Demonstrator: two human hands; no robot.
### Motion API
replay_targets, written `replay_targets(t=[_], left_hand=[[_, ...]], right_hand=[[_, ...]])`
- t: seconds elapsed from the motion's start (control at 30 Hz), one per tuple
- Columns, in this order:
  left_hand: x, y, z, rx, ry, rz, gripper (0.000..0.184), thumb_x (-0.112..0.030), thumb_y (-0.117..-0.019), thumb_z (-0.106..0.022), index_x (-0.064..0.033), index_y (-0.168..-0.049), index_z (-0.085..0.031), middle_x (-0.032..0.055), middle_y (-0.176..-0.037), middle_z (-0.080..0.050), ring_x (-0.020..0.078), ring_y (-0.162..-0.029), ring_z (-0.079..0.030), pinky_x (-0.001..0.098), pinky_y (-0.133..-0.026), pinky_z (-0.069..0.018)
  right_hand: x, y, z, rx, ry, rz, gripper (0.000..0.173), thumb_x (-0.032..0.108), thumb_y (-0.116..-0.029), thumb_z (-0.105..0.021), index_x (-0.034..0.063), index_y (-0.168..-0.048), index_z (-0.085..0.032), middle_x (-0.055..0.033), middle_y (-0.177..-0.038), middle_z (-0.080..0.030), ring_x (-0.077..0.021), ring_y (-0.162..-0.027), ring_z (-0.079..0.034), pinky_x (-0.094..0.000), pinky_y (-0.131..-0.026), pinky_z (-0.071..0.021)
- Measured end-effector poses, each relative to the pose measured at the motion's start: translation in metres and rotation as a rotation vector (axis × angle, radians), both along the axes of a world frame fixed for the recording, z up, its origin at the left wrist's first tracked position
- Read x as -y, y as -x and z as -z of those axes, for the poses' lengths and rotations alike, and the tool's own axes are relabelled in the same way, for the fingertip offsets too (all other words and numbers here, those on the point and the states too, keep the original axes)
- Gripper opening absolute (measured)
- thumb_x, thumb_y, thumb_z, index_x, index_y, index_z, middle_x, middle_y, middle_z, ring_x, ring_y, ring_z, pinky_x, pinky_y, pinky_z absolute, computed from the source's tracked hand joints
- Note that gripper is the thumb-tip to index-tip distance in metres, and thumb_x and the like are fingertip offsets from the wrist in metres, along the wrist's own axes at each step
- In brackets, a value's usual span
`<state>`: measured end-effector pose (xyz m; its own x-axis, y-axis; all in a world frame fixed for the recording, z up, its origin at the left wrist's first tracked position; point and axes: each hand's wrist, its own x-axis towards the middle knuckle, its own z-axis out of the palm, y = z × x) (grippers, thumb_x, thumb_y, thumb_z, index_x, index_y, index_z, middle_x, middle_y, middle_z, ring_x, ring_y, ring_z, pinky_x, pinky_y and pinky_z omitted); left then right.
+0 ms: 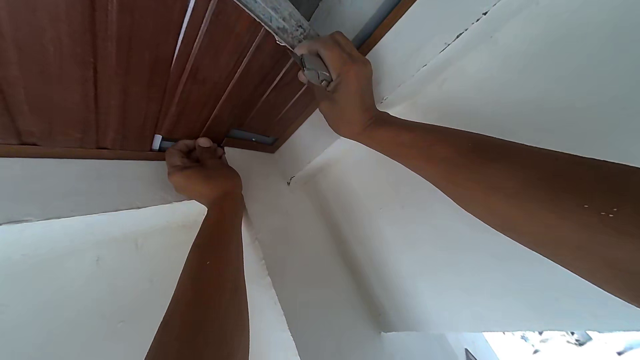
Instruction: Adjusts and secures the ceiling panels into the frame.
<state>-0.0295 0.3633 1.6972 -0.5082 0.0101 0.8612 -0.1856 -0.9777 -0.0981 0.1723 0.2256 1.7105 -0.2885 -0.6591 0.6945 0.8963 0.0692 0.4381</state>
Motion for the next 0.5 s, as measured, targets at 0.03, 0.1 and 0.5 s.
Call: replay_targets(t=[0.03,0.1,0.5], left_hand=[[0.0,0.0,0.0,-0.005,-0.006,-0.003,0.011,-0.011,-0.1013,-0.064,-0.0041,-0.109,-0.059,-0.0005,-0.083,-0.064,0.007,-0.073,-0.068,0.0277,-0.074,-0.0613],[-0.002,0.0,0.0,-0.001,-0.017,-0.009,0.01,-0.01,-0.1008,-0.064,-0.0044,-0.108,-0.059,-0.0006,-0.082,-0.064,0.007,-0.073,-0.068,0.0278,-0.074,-0.0612],[-0.008,0.0,-0.002,-0.039,-0.091,0.068,0.01,-0.01,-0.1011,-0.062,-0.0058,-0.108,-0.055,-0.0014,-0.082,-0.063,0.0075,-0.074,-0.067,0.0294,-0.075,-0.0603]], right_hand=[[0.0,0.001,0.001,-0.015,0.022,-0.005,0.028,0.011,-0.0952,-0.069,0.0069,-0.123,-0.071,-0.0098,-0.111,-0.069,-0.0172,-0.101,-0.068,-0.0296,-0.088,-0.0575],[-0.002,0.003,0.0,-0.018,0.01,-0.012,0.028,0.008,-0.0939,-0.069,0.0052,-0.122,-0.071,-0.0111,-0.112,-0.068,-0.0193,-0.103,-0.068,-0.0311,-0.089,-0.0576],[-0.01,0.005,-0.001,-0.041,-0.064,0.02,0.028,0.001,-0.0887,-0.07,0.0014,-0.117,-0.071,-0.0143,-0.113,-0.068,-0.0255,-0.108,-0.067,-0.0351,-0.093,-0.0564]])
